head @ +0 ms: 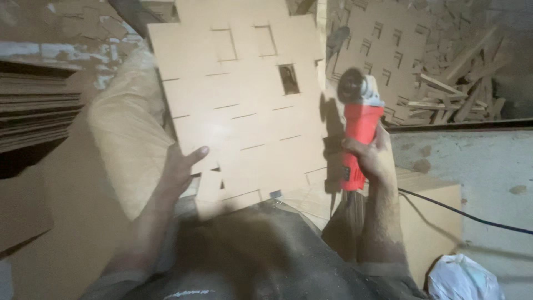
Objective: The person sits on the floor with a plywood panel on their lap and cuts slots and rectangular openings into it using an angle grinder. They rotate and reposition the panel between cuts, break out cut pieces by hand, then set the panel aside and begin cutting another panel.
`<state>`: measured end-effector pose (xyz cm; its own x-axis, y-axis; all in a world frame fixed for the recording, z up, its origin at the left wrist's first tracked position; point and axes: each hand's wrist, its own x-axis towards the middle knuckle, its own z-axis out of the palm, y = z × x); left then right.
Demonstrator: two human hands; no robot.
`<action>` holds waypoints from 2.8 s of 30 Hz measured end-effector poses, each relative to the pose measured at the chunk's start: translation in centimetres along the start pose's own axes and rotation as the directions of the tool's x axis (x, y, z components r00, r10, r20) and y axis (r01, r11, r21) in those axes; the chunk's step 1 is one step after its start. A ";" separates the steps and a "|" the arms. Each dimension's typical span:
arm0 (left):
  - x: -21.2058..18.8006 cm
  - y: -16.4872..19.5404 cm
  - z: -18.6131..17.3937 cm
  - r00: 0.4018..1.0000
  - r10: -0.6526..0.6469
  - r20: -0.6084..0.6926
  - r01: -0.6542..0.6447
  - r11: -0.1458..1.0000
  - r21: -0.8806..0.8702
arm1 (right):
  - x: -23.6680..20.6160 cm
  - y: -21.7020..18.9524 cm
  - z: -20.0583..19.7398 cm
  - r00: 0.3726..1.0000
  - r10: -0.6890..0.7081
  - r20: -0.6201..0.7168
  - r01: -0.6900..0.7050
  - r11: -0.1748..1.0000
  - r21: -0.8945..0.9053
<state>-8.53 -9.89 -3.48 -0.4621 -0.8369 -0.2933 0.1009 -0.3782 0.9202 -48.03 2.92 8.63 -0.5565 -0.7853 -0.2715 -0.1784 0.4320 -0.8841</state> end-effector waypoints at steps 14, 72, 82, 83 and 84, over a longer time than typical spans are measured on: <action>5.3 -3.5 3.4 0.996 -0.021 0.083 0.024 0.999 -0.033 | 0.6 -2.4 16.7 0.913 0.253 0.320 -0.286 0.957 0.058; 5.6 -3.1 4.0 0.977 -0.057 0.203 0.084 0.989 -0.126 | 6.6 -3.5 19.8 0.948 0.007 0.318 0.019 0.997 -0.077; 5.2 -2.8 3.6 0.981 -0.055 0.186 0.059 0.998 -0.018 | 6.7 -4.5 19.7 0.940 0.071 0.334 0.008 0.973 -0.231; 5.2 -2.8 3.7 0.981 -0.061 0.183 0.065 0.998 -0.016 | 6.8 -4.5 19.7 0.945 0.084 0.317 0.006 0.962 -0.274; 5.2 -2.7 3.8 0.981 -0.067 0.180 0.071 0.997 -0.016 | 6.8 -4.4 19.7 0.949 0.098 0.301 0.003 0.948 -0.317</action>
<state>-14.51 -11.73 -6.52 -0.6189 -0.7246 -0.3032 0.0816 -0.4432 0.8927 -35.02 -13.06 3.21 -0.3014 -0.8360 -0.4586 -0.4281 0.5484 -0.7183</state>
